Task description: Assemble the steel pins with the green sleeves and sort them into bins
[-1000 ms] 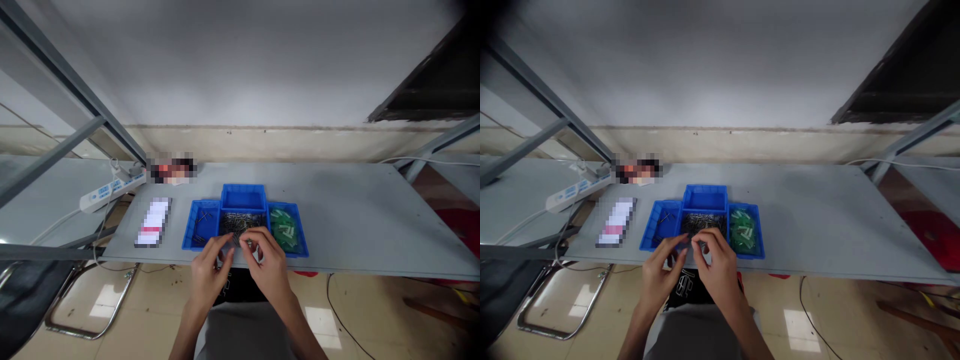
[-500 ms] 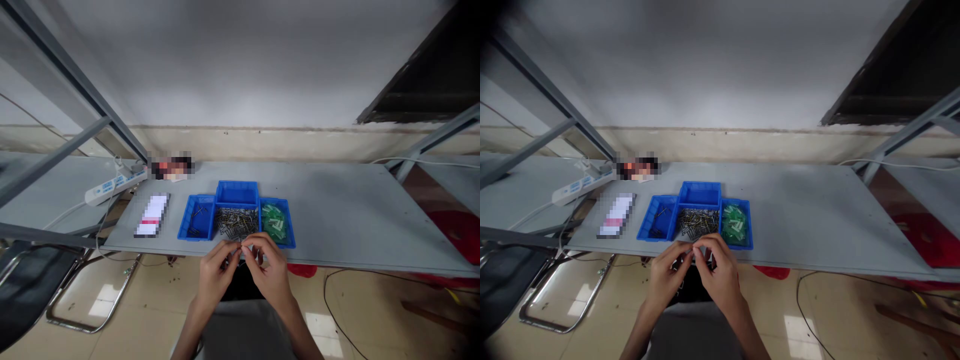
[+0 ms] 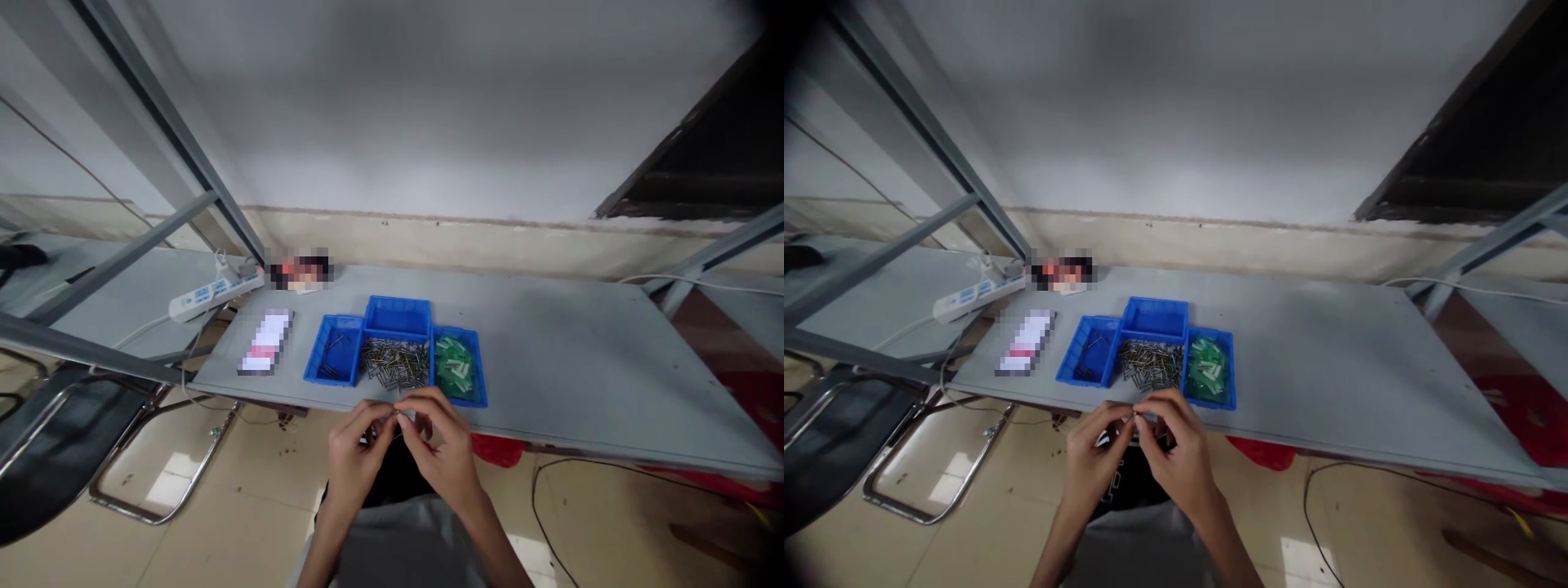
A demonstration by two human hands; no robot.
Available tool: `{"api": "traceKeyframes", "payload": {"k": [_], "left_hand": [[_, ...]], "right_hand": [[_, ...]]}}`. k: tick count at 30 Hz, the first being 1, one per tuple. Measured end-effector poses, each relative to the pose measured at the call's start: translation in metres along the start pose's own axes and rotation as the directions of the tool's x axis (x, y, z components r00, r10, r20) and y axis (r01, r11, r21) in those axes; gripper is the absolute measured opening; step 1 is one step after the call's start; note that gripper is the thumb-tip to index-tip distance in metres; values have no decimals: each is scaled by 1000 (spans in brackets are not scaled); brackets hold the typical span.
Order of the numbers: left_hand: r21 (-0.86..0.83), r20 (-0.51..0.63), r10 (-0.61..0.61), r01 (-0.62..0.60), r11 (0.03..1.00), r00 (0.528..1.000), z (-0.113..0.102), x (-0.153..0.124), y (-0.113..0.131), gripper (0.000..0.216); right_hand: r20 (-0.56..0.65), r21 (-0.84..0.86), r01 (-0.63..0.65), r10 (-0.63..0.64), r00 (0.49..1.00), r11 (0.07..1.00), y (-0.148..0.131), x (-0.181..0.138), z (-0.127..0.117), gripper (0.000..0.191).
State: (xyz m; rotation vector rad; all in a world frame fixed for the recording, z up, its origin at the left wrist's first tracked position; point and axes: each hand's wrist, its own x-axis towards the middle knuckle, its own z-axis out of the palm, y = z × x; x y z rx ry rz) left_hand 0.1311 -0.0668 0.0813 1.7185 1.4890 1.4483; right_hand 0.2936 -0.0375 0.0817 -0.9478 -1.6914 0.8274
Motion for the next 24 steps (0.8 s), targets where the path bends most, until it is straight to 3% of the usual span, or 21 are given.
{"api": "traceKeyframes", "payload": {"k": [12,24], "left_hand": [[-69,105,33,-26,997,994,-21,28,-31,9],[-144,106,29,-13,989,994,-6,51,-46,11]], "right_hand": [[-122,-63,-40,32,992,997,6,-4,30,27],[-135,-98,-37,23,991,994,19,21,25,31]]}}
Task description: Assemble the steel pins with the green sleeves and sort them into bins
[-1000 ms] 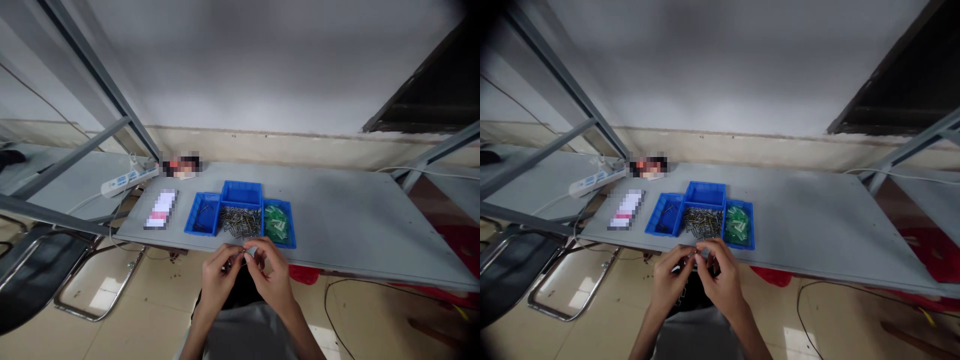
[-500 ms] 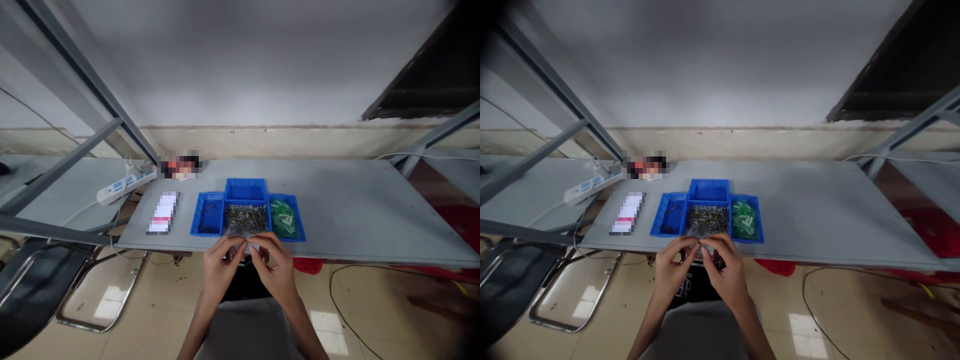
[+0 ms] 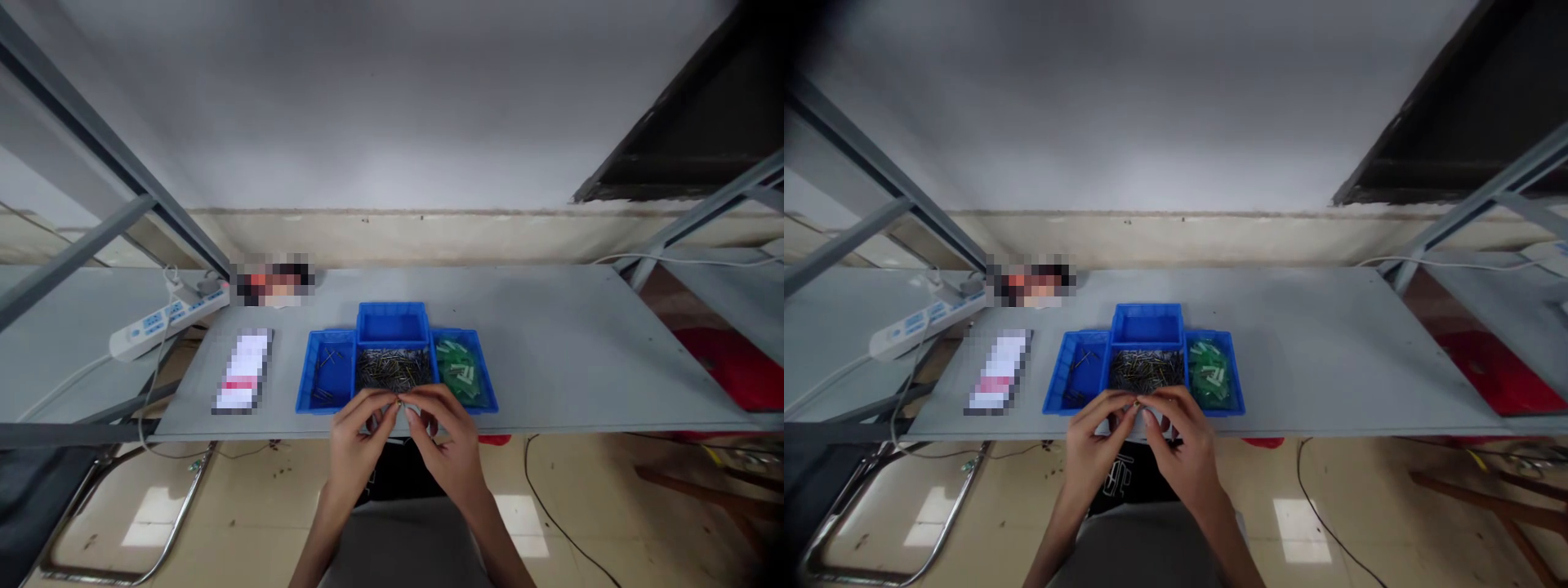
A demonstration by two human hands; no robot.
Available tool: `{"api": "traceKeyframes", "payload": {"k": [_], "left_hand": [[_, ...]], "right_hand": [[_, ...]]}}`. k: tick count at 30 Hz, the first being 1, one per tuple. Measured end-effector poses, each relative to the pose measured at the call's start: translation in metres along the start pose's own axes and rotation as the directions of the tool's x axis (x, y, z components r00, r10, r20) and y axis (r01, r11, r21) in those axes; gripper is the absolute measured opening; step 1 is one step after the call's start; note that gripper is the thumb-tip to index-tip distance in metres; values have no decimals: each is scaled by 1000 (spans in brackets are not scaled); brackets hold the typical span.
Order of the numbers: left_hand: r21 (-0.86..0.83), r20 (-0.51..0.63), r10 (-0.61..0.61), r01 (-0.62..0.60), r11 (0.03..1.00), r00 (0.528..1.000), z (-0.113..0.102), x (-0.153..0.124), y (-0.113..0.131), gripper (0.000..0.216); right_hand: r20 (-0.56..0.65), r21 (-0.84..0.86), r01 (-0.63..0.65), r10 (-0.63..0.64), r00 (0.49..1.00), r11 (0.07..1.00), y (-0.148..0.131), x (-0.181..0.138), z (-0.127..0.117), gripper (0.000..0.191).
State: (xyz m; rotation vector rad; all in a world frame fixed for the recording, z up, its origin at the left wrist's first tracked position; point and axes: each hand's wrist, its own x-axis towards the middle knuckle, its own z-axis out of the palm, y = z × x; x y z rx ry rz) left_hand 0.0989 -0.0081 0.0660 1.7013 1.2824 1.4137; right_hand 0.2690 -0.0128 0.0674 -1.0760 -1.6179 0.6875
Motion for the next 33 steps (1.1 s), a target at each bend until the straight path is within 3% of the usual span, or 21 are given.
{"api": "traceKeyframes", "payload": {"k": [7,18,25,33], "left_hand": [[6,-17,-19,19,1000,1000,0,12,-2,12],[37,-17,-41,41,998,999,4,5,-3,9],[80,-51,-52,56,995,997,8,5,-10,13],[122,-55,-42,49,991,998,14,6,-11,14]], "right_hand": [[30,-8,17,-17,999,1000,4,15,0,34],[11,-14,-11,11,1000,1000,1,10,3,30],[-36,-235,112,-124,992,965,6,16,-10,31],[-7,-311,144,-153,988,939,8,22,-20,27]]}}
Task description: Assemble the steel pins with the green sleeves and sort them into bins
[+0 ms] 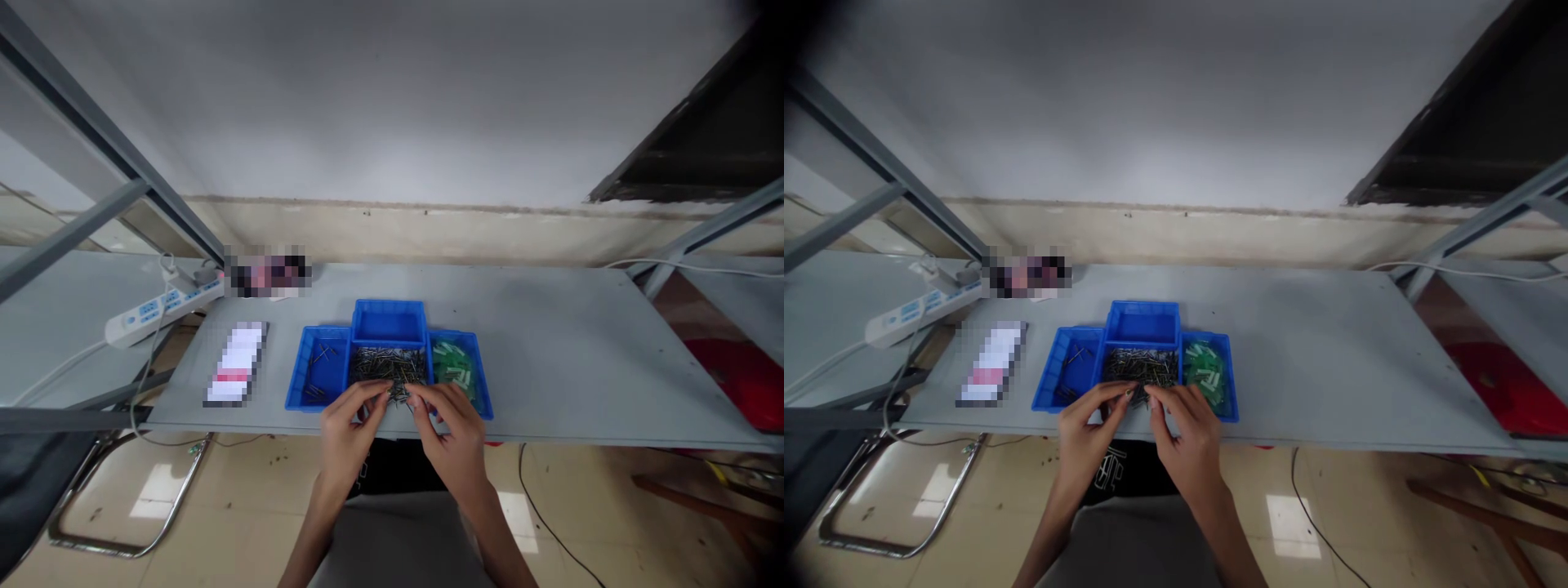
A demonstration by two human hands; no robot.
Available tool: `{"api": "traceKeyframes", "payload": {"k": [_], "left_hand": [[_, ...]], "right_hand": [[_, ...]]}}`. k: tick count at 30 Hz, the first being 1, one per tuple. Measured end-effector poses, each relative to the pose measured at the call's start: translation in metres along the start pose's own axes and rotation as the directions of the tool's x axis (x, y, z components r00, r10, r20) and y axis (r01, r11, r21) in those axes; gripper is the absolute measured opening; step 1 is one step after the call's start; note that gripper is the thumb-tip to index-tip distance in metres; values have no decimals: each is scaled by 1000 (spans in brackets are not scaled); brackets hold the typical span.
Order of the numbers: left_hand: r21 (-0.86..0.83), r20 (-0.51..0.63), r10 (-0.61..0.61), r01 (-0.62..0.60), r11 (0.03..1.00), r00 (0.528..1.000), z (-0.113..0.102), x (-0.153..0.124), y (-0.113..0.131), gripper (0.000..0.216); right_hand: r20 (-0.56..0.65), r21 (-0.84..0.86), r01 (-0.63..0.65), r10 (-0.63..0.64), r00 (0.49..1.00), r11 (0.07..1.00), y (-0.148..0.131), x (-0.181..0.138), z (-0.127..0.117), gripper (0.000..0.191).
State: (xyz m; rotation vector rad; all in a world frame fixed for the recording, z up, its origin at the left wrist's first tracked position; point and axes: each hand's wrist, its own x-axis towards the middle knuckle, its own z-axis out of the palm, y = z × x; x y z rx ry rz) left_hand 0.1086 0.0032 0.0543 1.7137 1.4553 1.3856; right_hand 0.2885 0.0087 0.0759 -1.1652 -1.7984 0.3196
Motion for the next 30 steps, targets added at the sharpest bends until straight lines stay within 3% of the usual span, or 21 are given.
{"api": "traceKeyframes", "payload": {"k": [4,7,13,17,22,26,30], "left_hand": [[70,-62,20,-15,997,998,-14,-2,-1,12],[166,-186,31,0,986,982,-35,2,-9,13],[351,-349,75,56,935,934,-67,11,-26,26],[340,-411,88,62,938,908,-64,4,-20,23],[263,-382,52,55,963,923,-54,-4,-10,15],[203,-354,29,46,978,935,-50,-4,-6,15],[141,-336,-17,68,988,942,-47,-3,-2,15]], "right_hand": [[-16,-71,10,-11,1000,997,0,2,5,24],[5,-163,10,-9,1000,987,4,8,14,22],[245,-332,63,22,969,941,17,34,38,17],[371,-371,114,35,928,922,24,49,49,19],[459,-351,171,10,888,920,27,58,51,19],[469,-299,173,-14,883,938,28,61,45,24],[401,-209,115,-23,916,971,26,58,31,21]]}}
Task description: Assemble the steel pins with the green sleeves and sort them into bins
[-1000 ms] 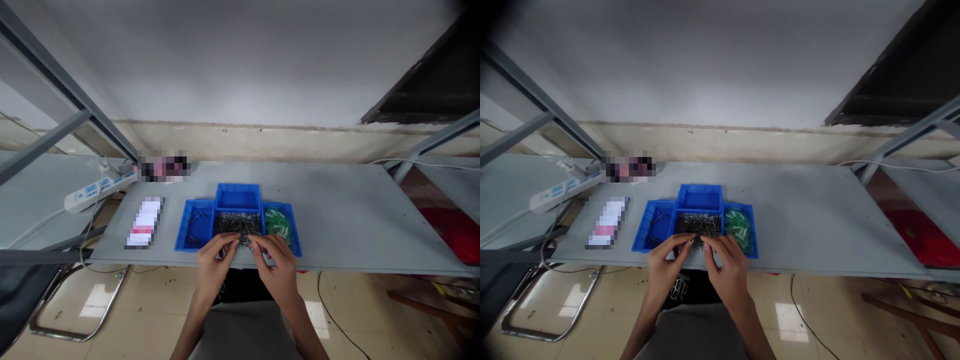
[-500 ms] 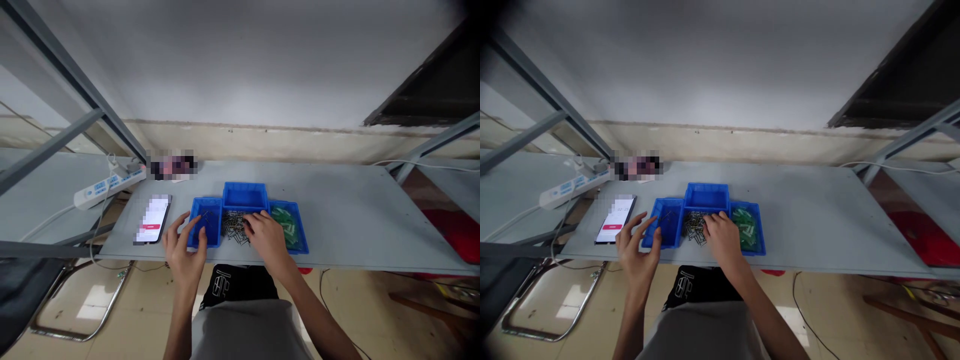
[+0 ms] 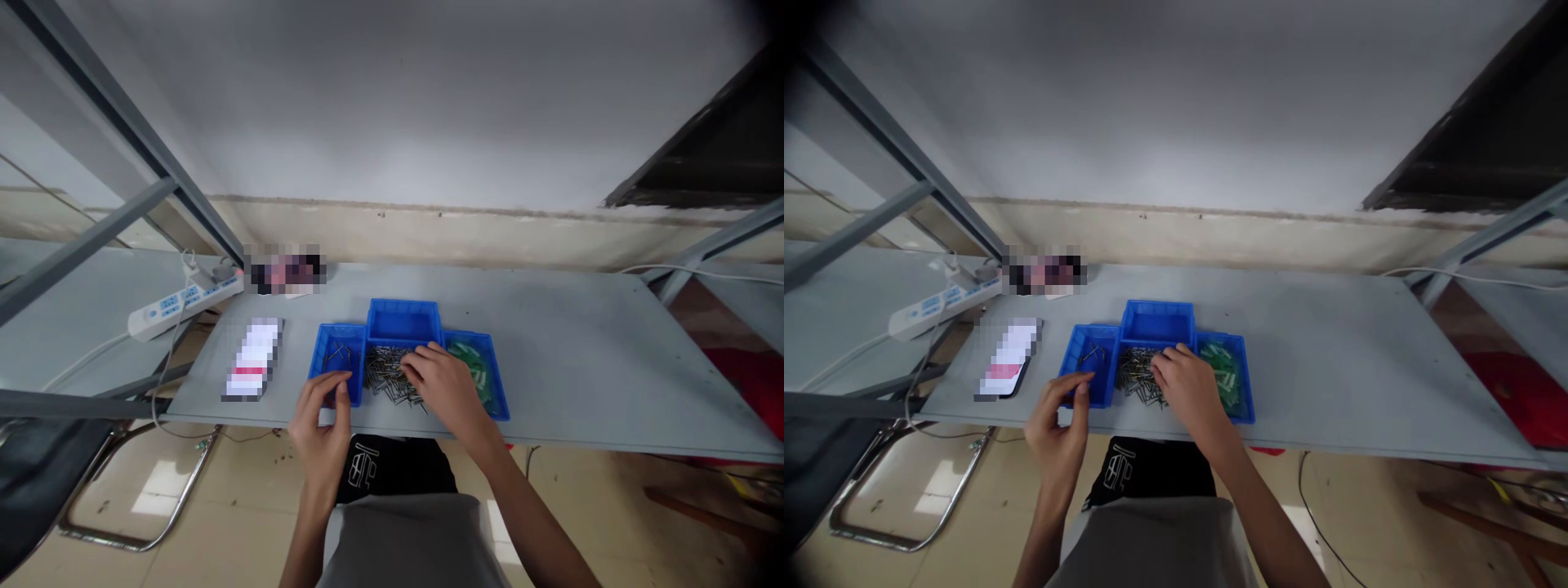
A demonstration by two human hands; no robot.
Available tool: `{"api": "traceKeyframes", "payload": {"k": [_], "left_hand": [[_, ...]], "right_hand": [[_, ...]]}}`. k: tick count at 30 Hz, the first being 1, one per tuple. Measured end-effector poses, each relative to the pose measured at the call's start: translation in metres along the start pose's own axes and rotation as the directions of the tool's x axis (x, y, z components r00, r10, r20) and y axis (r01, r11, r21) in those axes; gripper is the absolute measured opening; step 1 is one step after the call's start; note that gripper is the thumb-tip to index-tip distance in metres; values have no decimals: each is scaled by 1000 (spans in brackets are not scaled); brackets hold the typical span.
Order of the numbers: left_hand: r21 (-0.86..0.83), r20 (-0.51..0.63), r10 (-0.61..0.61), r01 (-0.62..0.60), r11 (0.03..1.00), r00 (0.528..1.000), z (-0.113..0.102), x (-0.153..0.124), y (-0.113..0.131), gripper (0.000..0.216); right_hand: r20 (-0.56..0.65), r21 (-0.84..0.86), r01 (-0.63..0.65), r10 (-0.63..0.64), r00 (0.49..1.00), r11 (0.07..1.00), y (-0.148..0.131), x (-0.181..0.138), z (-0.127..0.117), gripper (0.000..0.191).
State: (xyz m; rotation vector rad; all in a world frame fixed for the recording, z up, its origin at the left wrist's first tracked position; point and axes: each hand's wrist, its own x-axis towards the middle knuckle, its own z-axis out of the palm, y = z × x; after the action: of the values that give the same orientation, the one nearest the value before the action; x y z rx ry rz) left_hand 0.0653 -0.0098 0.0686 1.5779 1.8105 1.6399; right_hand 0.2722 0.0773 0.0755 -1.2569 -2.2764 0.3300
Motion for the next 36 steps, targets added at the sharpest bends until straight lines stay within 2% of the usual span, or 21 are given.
{"api": "traceKeyframes", "payload": {"k": [5,9,14,22,26,30,36], "left_hand": [[-99,186,-33,52,994,982,12,-2,15,15],[-198,309,-18,83,977,951,27,-6,28,15],[-270,332,-32,127,954,943,38,-12,36,12],[-297,344,-87,197,934,935,36,-16,32,9],[-291,321,-107,205,934,941,35,-21,26,12],[-302,351,-103,217,928,931,35,-26,24,12],[-317,350,-95,213,924,932,30,-31,25,4]], "right_hand": [[-197,222,-60,105,975,973,-22,-28,-8,13],[-282,381,-67,185,941,922,-46,-52,1,16],[-296,461,-97,257,920,882,-46,-66,5,16],[-226,438,-71,186,956,896,-29,-73,0,18],[-250,447,-89,220,943,890,-33,-76,3,21],[-259,473,-104,251,933,875,-40,-80,5,22],[-247,498,-87,237,940,863,-48,-81,4,22]]}}
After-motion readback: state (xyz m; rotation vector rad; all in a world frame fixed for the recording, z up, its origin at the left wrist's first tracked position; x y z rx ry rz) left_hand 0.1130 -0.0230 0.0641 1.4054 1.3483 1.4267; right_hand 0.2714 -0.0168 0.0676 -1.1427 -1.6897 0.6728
